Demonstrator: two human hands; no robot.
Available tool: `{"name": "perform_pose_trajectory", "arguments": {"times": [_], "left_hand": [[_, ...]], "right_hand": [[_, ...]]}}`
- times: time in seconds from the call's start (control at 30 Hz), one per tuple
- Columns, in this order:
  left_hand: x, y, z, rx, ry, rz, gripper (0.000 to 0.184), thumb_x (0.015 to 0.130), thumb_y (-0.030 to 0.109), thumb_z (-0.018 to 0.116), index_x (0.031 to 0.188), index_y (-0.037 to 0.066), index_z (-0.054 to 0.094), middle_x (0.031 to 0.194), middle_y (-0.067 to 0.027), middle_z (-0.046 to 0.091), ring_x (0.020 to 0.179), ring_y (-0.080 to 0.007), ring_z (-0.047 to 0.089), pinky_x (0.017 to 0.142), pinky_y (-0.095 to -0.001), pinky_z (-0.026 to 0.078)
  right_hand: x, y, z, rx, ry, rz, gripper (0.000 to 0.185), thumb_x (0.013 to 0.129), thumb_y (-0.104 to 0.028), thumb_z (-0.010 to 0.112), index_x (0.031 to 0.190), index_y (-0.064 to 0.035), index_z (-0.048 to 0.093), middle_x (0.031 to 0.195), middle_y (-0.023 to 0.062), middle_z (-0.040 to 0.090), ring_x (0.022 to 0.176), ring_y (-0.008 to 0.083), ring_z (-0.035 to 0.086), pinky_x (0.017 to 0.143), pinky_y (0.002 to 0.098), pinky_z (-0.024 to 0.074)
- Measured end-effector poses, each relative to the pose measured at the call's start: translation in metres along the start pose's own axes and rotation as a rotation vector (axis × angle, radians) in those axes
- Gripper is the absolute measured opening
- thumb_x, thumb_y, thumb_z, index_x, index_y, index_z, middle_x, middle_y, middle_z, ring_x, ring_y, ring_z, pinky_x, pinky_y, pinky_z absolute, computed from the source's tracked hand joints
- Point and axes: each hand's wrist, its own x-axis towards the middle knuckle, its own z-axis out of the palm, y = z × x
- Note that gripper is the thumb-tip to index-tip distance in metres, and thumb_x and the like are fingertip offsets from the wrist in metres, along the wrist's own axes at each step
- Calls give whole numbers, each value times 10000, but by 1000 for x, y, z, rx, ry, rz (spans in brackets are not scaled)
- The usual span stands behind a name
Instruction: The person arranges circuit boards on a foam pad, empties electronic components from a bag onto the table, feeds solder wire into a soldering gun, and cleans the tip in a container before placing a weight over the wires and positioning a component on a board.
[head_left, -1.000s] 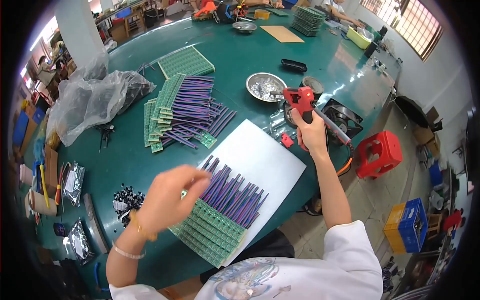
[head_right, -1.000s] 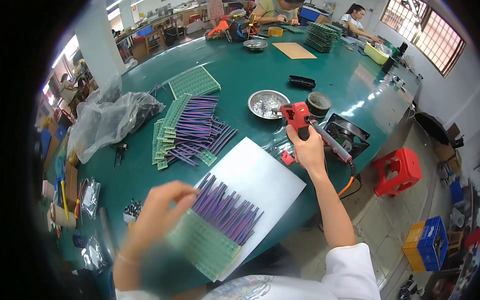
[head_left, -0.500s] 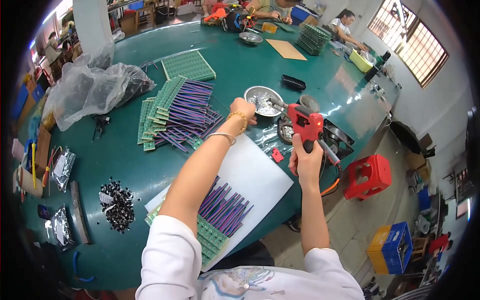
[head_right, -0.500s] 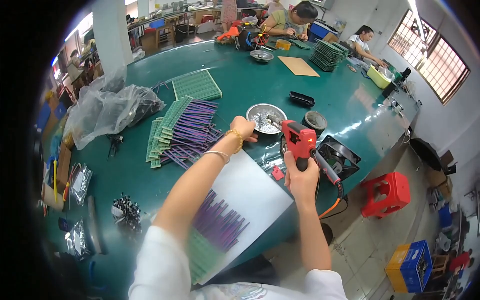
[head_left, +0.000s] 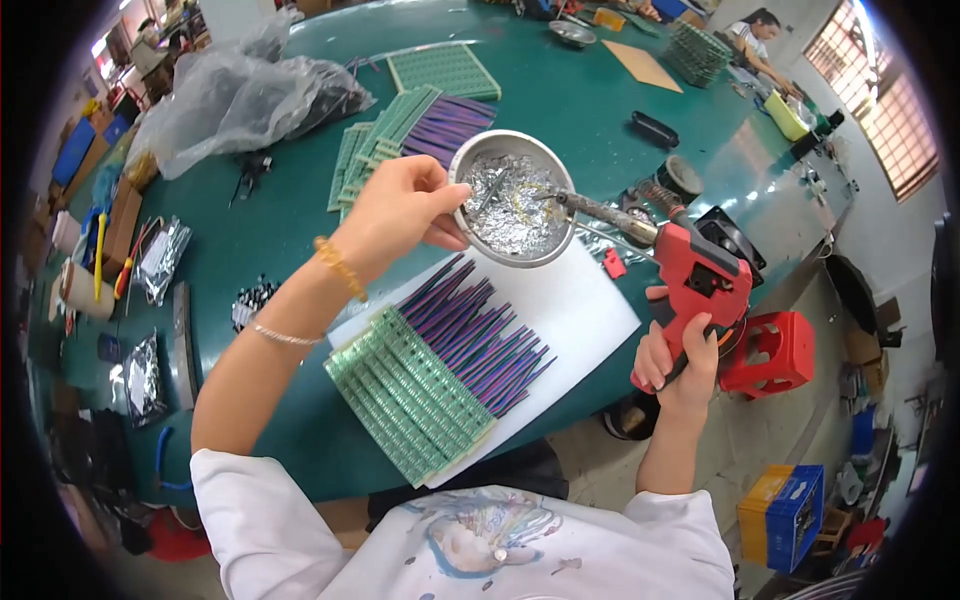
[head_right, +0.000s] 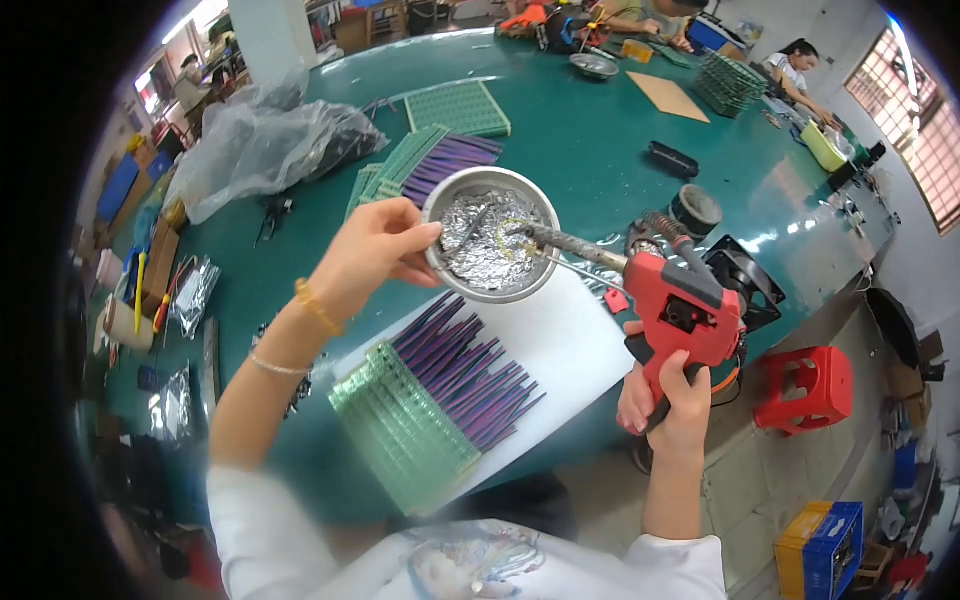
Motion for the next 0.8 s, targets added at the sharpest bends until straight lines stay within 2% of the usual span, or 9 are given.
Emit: {"name": "perform_pose_trajectory", "arguments": {"times": [0.03,0.3,0.53,0.6,0.63,0.67,0.73,0.77,0.8], "left_hand": [[-11,0,-3,-6,-8,19,175,871,150,595,812,4,519,775,-73,598,654,-154,632,580,-263,568],[-55,4,-8,16,-5,106,188,879,120,583,804,-31,500,736,-93,600,640,-157,646,563,-260,572],[-56,4,-8,21,3,67,186,882,124,581,814,-34,510,730,-99,602,623,-154,644,566,-257,571],[-55,3,-8,16,-1,66,188,883,126,580,815,-36,511,730,-100,602,624,-154,644,567,-257,572],[-55,3,-8,25,2,68,188,883,125,580,813,-36,511,730,-100,602,626,-154,644,566,-256,571],[-55,3,-8,33,6,71,188,882,124,581,812,-35,511,731,-99,602,627,-154,644,565,-256,571],[-55,3,-8,38,-1,78,185,881,121,582,810,-36,515,733,-100,603,630,-154,644,563,-255,569],[-55,4,-9,42,-10,87,183,879,119,583,808,-36,518,734,-100,604,634,-155,645,561,-254,568],[-55,4,-8,42,-10,85,183,879,119,583,808,-36,518,734,-100,604,634,-155,645,561,-254,568]], "right_hand": [[-5,1,2,18,-41,19,573,939,-452,411,1152,79,422,457,6,342,307,102,327,324,253,307],[-24,6,4,-14,-182,56,569,912,-475,458,1054,76,441,457,13,372,300,107,338,314,253,302],[-38,11,-4,-154,-148,15,617,847,-493,568,1031,80,431,470,17,408,333,113,378,344,246,323],[-42,15,-12,-218,-164,-93,563,811,-353,674,1074,100,468,477,48,445,386,129,441,383,242,351],[-46,13,-12,-251,-128,-75,598,766,-338,721,1096,100,481,534,36,504,399,123,452,410,223,366],[-49,15,-22,-251,-128,-74,598,766,-338,721,1096,100,481,534,36,504,399,123,452,410,223,366],[-48,17,-37,-557,-224,-338,518,746,-284,738,1053,82,538,626,40,578,450,111,497,452,209,392],[-51,17,-31,-412,-160,-274,391,712,-194,733,978,59,597,674,42,616,520,112,549,502,205,421],[-50,13,-23,-411,-160,-272,391,712,-194,733,978,59,597,674,42,616,520,112,549,502,205,421]]}}
